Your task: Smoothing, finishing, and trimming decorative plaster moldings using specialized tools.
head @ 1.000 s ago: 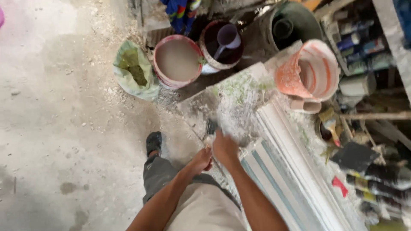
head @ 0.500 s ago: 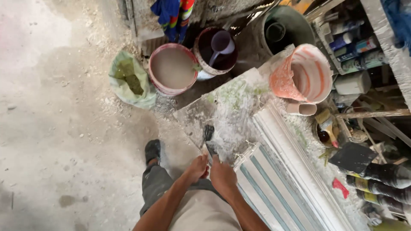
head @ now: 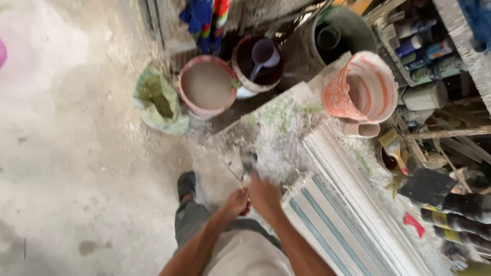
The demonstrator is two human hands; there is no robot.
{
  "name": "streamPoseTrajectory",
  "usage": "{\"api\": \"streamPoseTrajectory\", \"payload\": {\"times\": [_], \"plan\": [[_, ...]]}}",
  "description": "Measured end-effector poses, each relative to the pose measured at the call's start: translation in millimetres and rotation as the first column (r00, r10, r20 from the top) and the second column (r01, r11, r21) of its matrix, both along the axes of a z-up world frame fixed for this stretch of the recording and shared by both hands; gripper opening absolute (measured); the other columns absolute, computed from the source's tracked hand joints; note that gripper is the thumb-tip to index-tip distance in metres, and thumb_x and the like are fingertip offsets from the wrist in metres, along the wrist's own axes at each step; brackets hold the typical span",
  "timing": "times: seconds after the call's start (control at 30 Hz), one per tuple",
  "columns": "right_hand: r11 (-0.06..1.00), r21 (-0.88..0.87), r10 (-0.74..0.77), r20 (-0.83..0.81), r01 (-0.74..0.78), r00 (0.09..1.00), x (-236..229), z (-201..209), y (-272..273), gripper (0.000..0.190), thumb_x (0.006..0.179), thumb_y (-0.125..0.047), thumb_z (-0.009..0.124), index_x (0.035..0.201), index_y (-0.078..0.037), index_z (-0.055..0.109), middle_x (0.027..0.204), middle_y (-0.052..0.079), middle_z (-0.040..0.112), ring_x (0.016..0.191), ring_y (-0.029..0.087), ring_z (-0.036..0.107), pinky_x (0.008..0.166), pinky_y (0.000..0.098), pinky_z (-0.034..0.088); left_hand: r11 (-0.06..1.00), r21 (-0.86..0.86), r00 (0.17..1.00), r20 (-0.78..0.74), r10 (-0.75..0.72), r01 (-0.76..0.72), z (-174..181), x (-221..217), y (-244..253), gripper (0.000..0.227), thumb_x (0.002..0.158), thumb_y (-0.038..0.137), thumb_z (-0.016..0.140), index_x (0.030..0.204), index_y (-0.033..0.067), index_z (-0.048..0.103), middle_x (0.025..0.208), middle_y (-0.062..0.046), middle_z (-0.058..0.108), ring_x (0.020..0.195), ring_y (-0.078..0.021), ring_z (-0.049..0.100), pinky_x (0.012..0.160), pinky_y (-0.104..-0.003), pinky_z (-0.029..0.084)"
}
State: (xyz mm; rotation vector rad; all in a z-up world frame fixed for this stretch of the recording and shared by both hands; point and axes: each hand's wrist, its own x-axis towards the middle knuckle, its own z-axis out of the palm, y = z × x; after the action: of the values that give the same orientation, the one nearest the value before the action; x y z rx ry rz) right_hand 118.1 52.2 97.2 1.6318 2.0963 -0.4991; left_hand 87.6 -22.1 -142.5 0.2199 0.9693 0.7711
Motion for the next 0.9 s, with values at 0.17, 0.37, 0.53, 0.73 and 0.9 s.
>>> {"api": "streamPoseTrajectory", "payload": {"times": [0.17,0.37,0.53,0.73,0.9], "plan": [[0.997,-0.064,0.043,0.051,-0.04,0.998,18,-30,-11,0.057,0.092,-0.026,0.06,0.145,-0.015,0.044,0.117,0.032,0.06,0.095,0.05,0.068,0.08,0.0601,0.055,0.995,-0.097,1.0,0.005,-0.014,0.014,11,-10,5,0.056,0.107,0.055,0.033,0.095,0.007,0.06,0.07,-0.009,0.062,0.05,-0.0188,0.055,0.046,-0.035,0.046],[0.981,0.123,-0.136,-0.101,0.148,0.985,20,-11,52,0.034,0.107,-0.027,0.047,0.139,-0.023,0.058,0.107,0.025,0.069,0.098,0.05,0.066,0.086,0.0617,0.051,0.998,-0.052,0.995,-0.096,0.022,-0.027,0,-1,16,0.056,0.107,0.053,0.041,0.099,0.0008,0.058,0.075,-0.013,0.063,0.056,-0.0262,0.058,0.049,-0.042,0.044],[0.926,0.224,-0.254,-0.229,0.305,0.94,41,22,13,0.045,0.099,-0.032,0.05,0.143,-0.024,0.057,0.101,0.024,0.07,0.089,0.045,0.068,0.079,0.0569,0.055,0.916,0.396,0.539,-0.787,0.299,0.071,-14,17,-16,0.048,0.117,0.042,0.047,0.099,0.0025,0.068,0.085,-0.024,0.07,0.075,-0.0431,0.063,0.064,-0.052,0.049],[0.988,0.011,-0.156,-0.07,0.157,0.985,46,-2,-44,0.041,0.097,-0.029,0.051,0.137,-0.018,0.057,0.113,0.027,0.066,0.093,0.05,0.068,0.081,0.0609,0.055,0.988,0.024,0.904,-0.406,-0.131,0.154,47,3,-5,0.06,0.105,0.045,0.045,0.086,-0.008,0.066,0.068,-0.016,0.069,0.051,-0.0256,0.069,0.051,-0.041,0.054],[0.978,-0.086,-0.189,0.007,0.189,0.982,42,-11,-21,0.037,0.102,-0.026,0.048,0.137,-0.015,0.054,0.11,0.026,0.071,0.098,0.049,0.07,0.084,0.06,0.056,0.989,-0.072,0.934,-0.324,-0.147,0.131,68,-5,-7,0.056,0.104,0.046,0.043,0.084,-0.0027,0.063,0.062,-0.012,0.066,0.048,-0.0232,0.064,0.048,-0.041,0.052]]}}
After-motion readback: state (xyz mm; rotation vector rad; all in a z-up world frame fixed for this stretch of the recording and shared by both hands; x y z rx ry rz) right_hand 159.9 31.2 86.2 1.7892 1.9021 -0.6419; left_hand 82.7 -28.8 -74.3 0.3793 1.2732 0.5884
